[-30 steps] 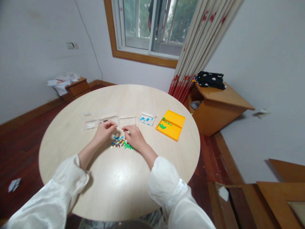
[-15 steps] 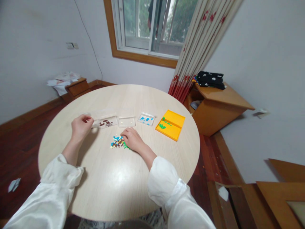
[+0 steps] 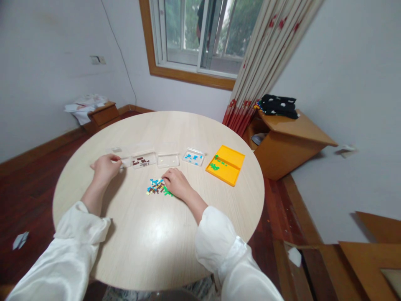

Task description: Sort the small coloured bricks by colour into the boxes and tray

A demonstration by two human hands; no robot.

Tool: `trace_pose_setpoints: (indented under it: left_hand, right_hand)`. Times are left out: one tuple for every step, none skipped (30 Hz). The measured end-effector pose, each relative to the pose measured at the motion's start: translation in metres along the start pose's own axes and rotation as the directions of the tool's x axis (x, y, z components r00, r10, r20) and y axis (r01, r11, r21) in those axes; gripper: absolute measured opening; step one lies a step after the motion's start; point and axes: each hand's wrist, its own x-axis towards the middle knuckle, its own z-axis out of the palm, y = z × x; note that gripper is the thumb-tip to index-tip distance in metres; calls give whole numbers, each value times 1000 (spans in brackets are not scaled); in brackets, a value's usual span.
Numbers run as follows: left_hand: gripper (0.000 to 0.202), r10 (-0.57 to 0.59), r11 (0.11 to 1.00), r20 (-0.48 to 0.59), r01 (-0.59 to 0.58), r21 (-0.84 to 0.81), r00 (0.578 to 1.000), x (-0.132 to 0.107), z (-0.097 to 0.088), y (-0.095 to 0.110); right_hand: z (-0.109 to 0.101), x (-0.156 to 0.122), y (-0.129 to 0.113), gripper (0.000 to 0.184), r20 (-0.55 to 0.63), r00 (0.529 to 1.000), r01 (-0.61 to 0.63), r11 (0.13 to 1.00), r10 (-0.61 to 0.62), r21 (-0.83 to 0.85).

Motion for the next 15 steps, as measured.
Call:
trace_pose_setpoints:
  left_hand:
    - [16,-2,1000,5,2,-1,1000,1,0,-1]
    - [16,-5,1000,6,5,-2,1000,1,0,-1]
    - [16,-8,1000,5,8,-4,1000,1,1,-2]
    - [16,-12,1000,4,12,-6,1000,2,1,-3]
    - [16,-11,1000,1,11,-9,1000,2,0,-3]
    - [16,-10,1000,-1,10,-12,1000,2,0,-3]
    - [16,-9,1000,-1,9,-14,1000,2,0,-2]
    - [16,-9,1000,2,9,-13,1000,1,-1,-2]
    - [17,-11,1000,5,11,-10,1000,1,-2,-1]
    - [17,-15,1000,8,15,-7,1000,0,-2,0]
    - [18,-19,1000,9,19,-6,1000,0,-3,1]
    - [18,-22,1000,7,22,-7,1000,-1,-3,2]
    - [19,-20,1000,3,20,-11,1000,-2,-3,3]
    - [19,-16,1000,-1,16,-16,1000,-2,-3,3]
    - [20,-10,1000,-5,10,-22,1000,-2,-3,4]
  right_hand:
    - [-1,0,0,16,-2,1000,-7,1000,7,-2]
    - [-1,0,0,16,-3,1000,-11,1000,11,-2]
    - [-1,0,0,15,-3,1000,-14,1000,14,0]
    - [-2,0,0,14,-2,1000,-15,1000,15,4]
    - [-2,0,0,14,-1,1000,-17,1000,17,9]
    - [-2,0,0,13,-3,1000,-19,1000,19,13]
    - [-2,0,0,13,-5,1000,-22,1000,22,15]
    - [-2,0,0,12,-8,1000,-25,1000,26,17]
    - [-2,0,0,11,-12,1000,-29,999,29,17]
    - [-2,0,-1,11,-16,999,-33,999,33,16]
    - [-2,0,-1,10,-19,999,-38,999,38,14]
    - [-2,0,-2,9,-22,999,-44,999,44,12]
    - [-1,0,-3,9,-24,998,-50,999,50,8]
    - [0,1,-3,9,-25,998,-58,998,58,4]
    - [1,1,-4,9,-25,997,-68,998,68,-1]
